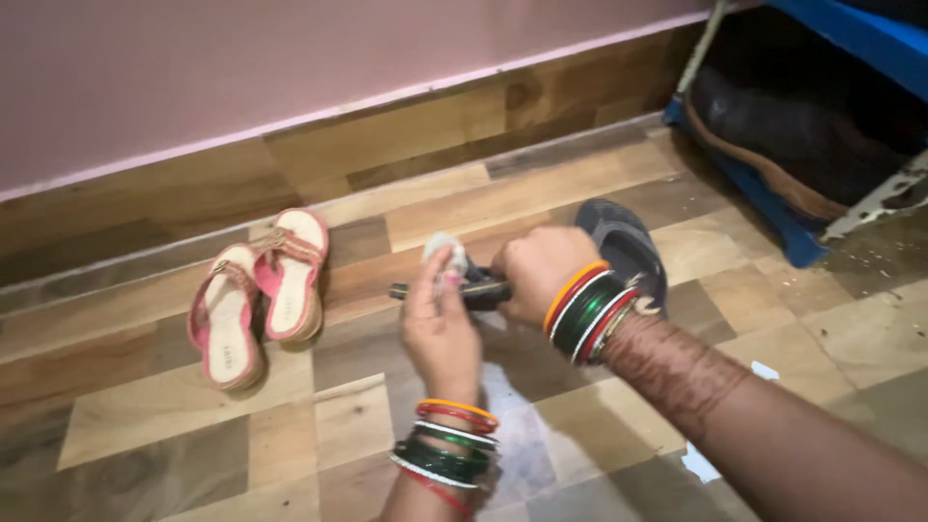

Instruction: The person wipes a pair of dark flip-flops with a white cloth, cleaning the soles and straps. They then pick up a pair of pink sandals and wipe them with the same cloth.

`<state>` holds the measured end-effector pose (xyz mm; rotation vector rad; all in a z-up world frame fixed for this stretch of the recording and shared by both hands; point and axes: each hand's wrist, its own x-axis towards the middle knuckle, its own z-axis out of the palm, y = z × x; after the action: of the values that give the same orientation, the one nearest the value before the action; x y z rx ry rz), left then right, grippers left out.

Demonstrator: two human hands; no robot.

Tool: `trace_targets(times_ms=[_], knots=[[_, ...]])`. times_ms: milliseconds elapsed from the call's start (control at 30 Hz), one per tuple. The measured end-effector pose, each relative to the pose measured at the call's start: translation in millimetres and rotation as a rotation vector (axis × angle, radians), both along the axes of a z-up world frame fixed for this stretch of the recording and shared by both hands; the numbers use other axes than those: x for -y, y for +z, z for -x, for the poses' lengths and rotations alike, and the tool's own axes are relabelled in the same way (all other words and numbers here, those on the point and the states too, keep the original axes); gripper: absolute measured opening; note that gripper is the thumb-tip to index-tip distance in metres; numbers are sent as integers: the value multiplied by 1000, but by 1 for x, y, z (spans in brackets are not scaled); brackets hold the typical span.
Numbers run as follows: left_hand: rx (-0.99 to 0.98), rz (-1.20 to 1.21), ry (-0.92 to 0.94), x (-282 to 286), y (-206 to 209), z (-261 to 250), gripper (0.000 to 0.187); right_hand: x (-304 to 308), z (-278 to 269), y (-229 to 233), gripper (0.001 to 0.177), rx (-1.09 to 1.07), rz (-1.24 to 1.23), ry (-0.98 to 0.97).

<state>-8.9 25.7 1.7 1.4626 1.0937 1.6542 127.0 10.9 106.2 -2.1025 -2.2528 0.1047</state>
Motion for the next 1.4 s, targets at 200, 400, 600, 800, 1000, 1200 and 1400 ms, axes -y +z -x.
trace_targets(times_ms=[200, 400, 600, 800, 1000, 1200, 1400], knots=[[-11, 68, 86, -22, -8, 31, 29, -4, 6, 24, 35, -114, -75, 32], [224, 68, 87, -37, -15, 42, 27, -23, 16, 55, 39, -402, -192, 110], [276, 70, 32, -7, 19, 9, 27, -32, 9, 54, 45, -795, -321, 127], [382, 107, -36, 3, 55, 5, 29, -18, 6, 12, 40, -1137, -160, 173], [263, -118, -45, 12, 75, 18, 31, -23, 5, 11, 37, -1257, -199, 234], [111, 228, 29, -13, -1, 30, 36, -28, 5, -13, 39, -1142, -86, 132], [294, 362, 52, -27, -19, 29, 34, -38, 6, -20, 39, -1286, 45, 189]])
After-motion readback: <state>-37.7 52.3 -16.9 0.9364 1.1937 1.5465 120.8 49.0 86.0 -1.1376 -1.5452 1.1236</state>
